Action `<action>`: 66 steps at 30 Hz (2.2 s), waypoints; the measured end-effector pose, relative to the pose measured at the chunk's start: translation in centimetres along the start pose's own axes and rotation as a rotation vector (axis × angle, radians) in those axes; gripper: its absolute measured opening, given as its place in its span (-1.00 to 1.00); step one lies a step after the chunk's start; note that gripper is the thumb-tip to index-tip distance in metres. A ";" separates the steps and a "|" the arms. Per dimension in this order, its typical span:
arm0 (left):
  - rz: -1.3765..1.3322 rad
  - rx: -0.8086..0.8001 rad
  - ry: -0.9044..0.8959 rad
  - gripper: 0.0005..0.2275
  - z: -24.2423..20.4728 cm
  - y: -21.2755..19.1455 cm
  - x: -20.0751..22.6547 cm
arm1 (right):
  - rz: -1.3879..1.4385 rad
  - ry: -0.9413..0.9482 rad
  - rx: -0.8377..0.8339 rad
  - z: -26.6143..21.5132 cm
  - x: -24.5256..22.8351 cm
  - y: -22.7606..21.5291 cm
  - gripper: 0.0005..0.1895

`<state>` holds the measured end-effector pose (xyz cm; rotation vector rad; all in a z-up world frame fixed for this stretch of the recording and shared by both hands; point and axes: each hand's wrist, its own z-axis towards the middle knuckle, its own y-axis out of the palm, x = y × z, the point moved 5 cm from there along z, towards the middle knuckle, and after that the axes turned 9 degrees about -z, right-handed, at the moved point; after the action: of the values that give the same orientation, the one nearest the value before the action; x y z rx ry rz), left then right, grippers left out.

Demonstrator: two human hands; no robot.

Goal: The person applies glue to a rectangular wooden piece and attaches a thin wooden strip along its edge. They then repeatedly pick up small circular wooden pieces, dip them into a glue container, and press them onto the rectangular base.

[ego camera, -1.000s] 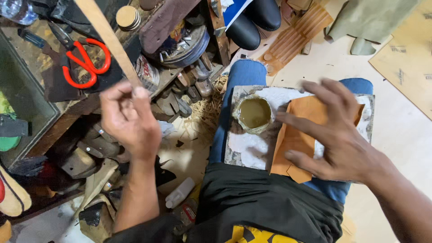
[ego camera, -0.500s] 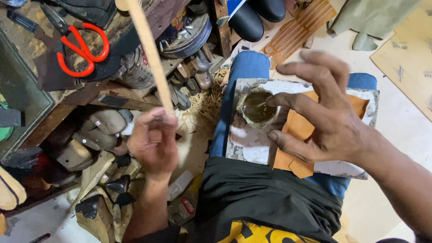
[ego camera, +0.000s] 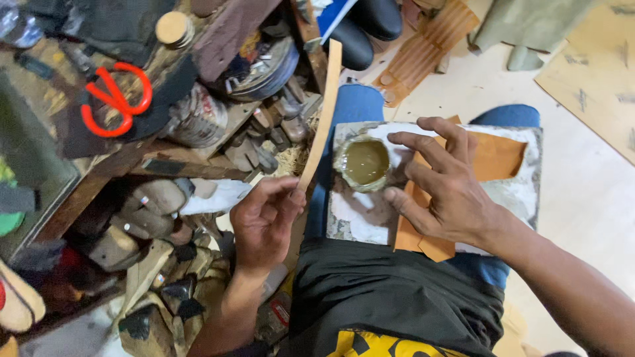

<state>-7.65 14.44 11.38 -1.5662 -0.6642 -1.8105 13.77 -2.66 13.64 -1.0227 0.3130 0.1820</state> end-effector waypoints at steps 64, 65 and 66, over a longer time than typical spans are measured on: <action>0.623 -0.614 0.614 -0.93 -6.3 17.1 -7.1 | -0.211 0.469 -0.044 -16.6 1.7 2.9 -0.38; 0.608 -0.621 0.613 -0.93 -6.2 17.0 -7.1 | -0.207 0.488 -0.034 -16.6 1.7 2.9 -0.40; 0.593 -0.628 0.612 -0.94 -6.1 16.9 -7.0 | -0.204 0.508 -0.023 -16.5 1.6 2.9 -0.42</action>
<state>1.48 -0.25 2.87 -1.2366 0.6448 -1.9353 11.58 -15.39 2.81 -1.1085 0.6633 -0.2655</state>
